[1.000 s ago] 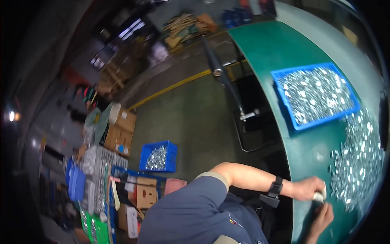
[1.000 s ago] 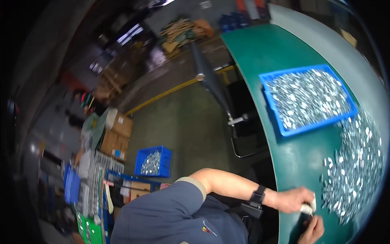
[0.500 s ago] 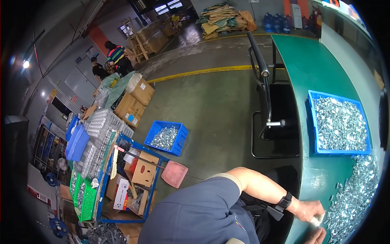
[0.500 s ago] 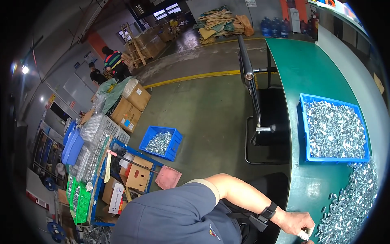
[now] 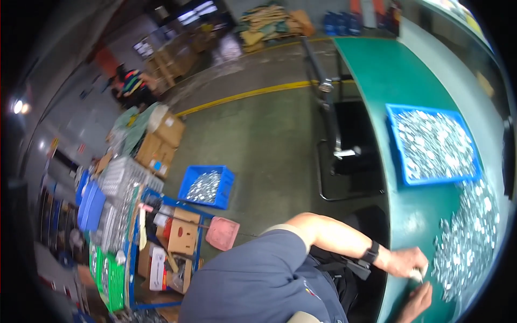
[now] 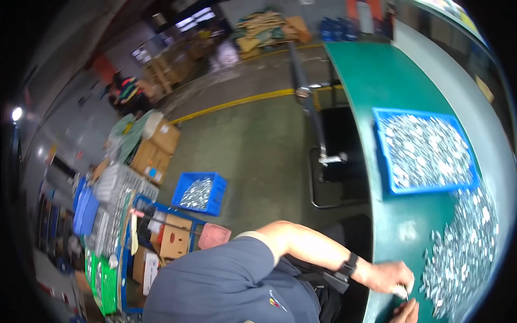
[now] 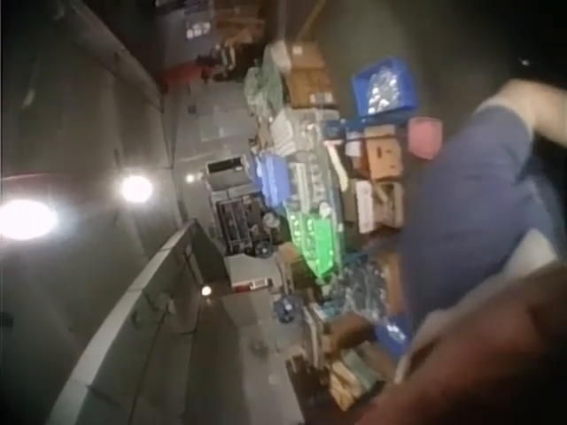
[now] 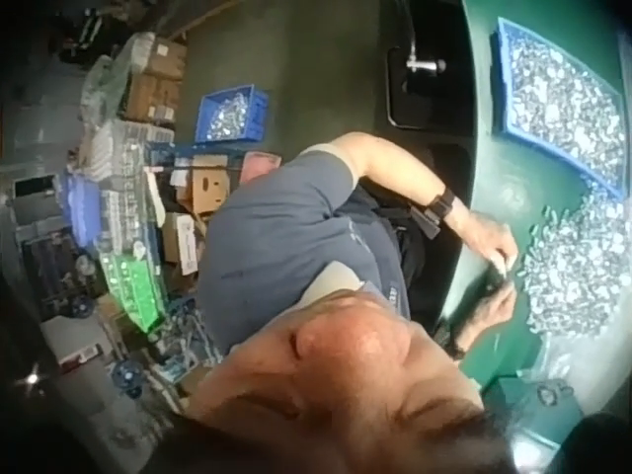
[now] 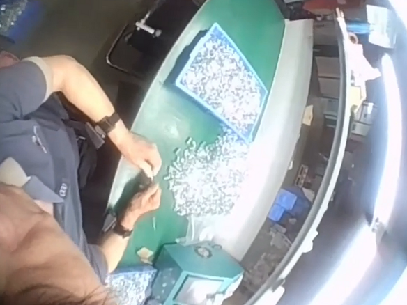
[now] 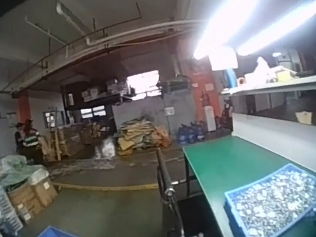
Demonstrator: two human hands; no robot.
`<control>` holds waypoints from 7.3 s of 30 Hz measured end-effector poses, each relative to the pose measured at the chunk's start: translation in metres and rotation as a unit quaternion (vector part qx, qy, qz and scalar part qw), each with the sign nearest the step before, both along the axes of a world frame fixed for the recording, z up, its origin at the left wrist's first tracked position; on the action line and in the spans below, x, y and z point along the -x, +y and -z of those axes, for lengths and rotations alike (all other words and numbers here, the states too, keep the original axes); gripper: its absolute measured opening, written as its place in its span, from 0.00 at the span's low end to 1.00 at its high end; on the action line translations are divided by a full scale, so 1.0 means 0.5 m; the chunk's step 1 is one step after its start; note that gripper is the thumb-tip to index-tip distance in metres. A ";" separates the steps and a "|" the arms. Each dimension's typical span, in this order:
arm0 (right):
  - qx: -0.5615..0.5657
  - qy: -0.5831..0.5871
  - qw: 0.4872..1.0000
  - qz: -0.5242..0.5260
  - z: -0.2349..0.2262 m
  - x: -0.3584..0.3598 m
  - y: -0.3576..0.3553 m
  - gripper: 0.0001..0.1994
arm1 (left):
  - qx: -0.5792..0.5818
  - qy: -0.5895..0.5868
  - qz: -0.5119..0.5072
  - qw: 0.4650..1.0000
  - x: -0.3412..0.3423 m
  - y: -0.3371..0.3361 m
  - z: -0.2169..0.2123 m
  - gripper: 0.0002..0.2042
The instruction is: The person picks up a metal part and a metal rod by hand, slides the part onto the rod, and then places the assembled unit into a blue tray.
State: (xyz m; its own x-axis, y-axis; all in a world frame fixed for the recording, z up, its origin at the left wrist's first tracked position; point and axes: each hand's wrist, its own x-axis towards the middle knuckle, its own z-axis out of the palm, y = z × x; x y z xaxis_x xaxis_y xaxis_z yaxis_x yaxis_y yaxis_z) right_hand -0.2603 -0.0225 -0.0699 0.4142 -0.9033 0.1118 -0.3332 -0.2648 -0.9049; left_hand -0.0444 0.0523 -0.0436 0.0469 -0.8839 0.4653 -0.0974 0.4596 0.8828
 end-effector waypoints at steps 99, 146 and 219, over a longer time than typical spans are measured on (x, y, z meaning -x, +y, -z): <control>-0.044 0.111 0.993 -0.010 -0.166 -0.070 0.073 0.23 | -0.082 0.101 0.085 0.988 -0.011 -0.050 0.045 0.07; -0.091 -0.190 0.977 0.042 -0.075 -0.054 0.021 0.11 | 0.100 -0.475 -0.365 0.795 -0.408 -0.169 -0.215 0.14; -0.034 -0.004 0.999 -0.013 -0.088 -0.088 0.048 0.23 | 0.081 -0.285 -0.039 0.954 -0.082 0.010 -0.035 0.06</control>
State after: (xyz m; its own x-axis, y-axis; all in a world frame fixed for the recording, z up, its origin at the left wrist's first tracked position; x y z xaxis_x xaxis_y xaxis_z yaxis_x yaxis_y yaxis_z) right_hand -0.2164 0.0015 -0.0261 0.4368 -0.8979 0.0542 -0.3189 -0.2109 -0.9240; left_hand -0.0035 0.0573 -0.0263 -0.1923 -0.8029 0.5643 -0.5795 0.5570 0.5949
